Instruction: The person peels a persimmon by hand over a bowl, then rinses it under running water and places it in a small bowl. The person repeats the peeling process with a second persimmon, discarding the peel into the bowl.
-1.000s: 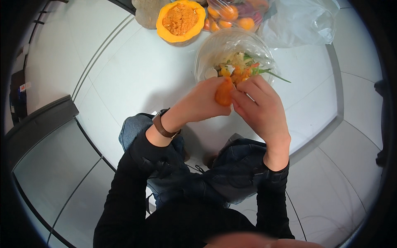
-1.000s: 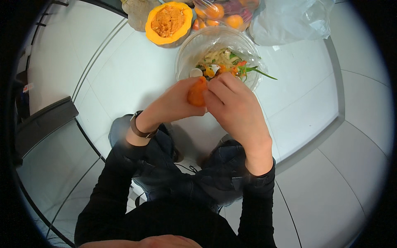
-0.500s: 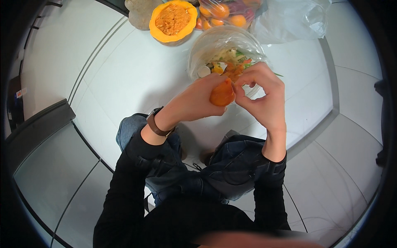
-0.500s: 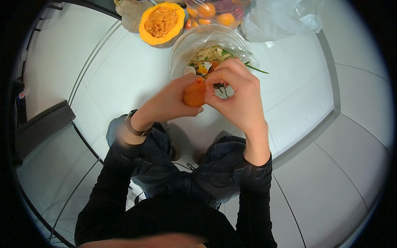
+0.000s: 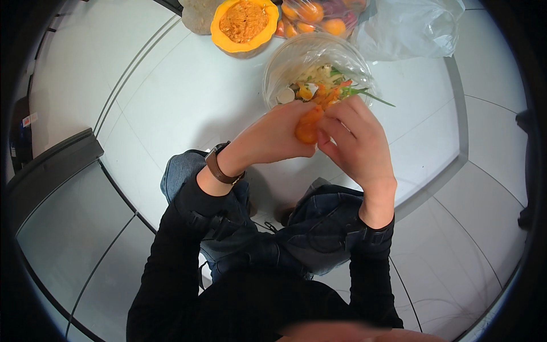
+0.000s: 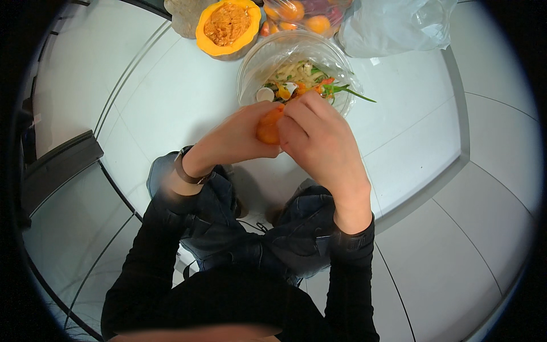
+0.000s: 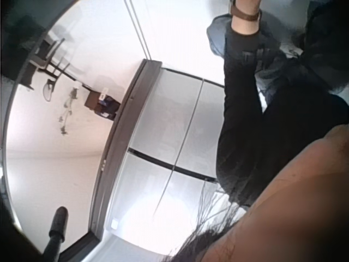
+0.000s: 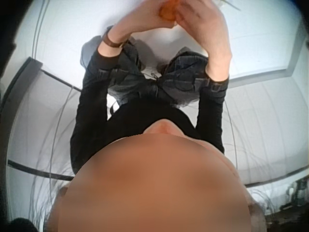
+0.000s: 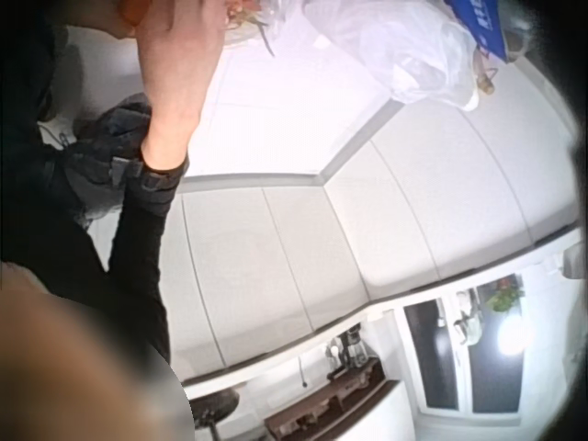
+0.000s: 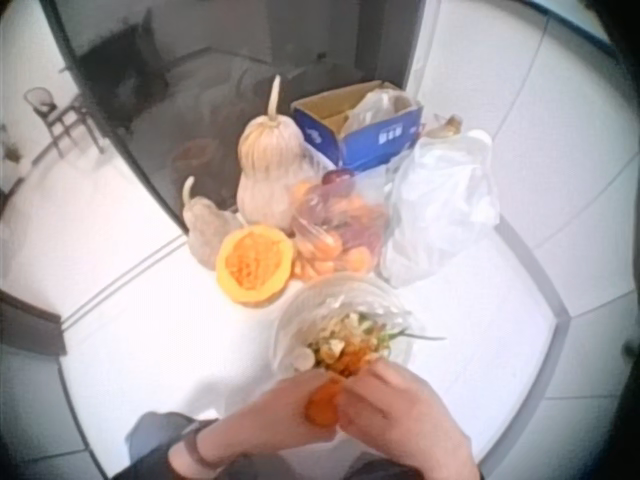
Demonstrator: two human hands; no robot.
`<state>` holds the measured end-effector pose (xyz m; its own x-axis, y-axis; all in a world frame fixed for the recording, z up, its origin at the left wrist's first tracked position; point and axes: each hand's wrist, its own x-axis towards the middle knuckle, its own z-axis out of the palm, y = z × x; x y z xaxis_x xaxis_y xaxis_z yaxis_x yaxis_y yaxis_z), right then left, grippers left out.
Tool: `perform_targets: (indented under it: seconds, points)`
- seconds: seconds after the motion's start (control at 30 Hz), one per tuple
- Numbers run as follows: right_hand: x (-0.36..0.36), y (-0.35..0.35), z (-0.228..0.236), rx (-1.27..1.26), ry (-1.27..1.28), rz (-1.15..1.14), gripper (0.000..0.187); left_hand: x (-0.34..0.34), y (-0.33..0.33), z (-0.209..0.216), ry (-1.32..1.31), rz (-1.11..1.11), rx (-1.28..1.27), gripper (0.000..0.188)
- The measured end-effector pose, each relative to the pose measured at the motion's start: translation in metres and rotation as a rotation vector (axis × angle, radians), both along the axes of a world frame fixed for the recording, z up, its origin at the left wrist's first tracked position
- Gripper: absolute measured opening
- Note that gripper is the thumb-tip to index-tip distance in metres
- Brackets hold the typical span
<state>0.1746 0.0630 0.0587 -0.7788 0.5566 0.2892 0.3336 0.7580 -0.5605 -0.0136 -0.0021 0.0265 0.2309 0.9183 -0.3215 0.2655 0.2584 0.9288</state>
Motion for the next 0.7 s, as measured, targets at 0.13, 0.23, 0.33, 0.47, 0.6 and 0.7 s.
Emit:
perform_targets:
  seconds: [0.13, 0.23, 0.33, 0.47, 0.6, 0.7]
  points:
    - [-0.001, 0.003, -0.002, -0.118, 0.075, -0.078, 0.032, -0.001, 0.000, 0.002, 0.009, 0.000, 0.033, 0.048]
    - [-0.002, 0.007, -0.003, -0.188, 0.163, -0.161, 0.030, -0.002, 0.001, 0.001, 0.035, -0.021, 0.069, 0.054]
    - [0.003, 0.010, 0.002, -0.397, 0.145, -0.235, 0.030, -0.001, 0.002, 0.001, -0.003, 0.004, 0.113, 0.053]
    - [0.004, 0.013, 0.006, -0.292, 0.183, -0.116, 0.031, -0.001, 0.004, 0.003, -0.051, 0.061, 0.088, 0.048]
    - [-0.001, 0.007, 0.004, -0.108, 0.102, -0.015, 0.034, -0.002, 0.004, 0.002, 0.021, 0.055, 0.050, 0.046]
    - [-0.003, 0.004, 0.002, -0.024, 0.039, 0.006, 0.036, -0.002, 0.005, -0.003, 0.081, 0.035, 0.131, 0.054]
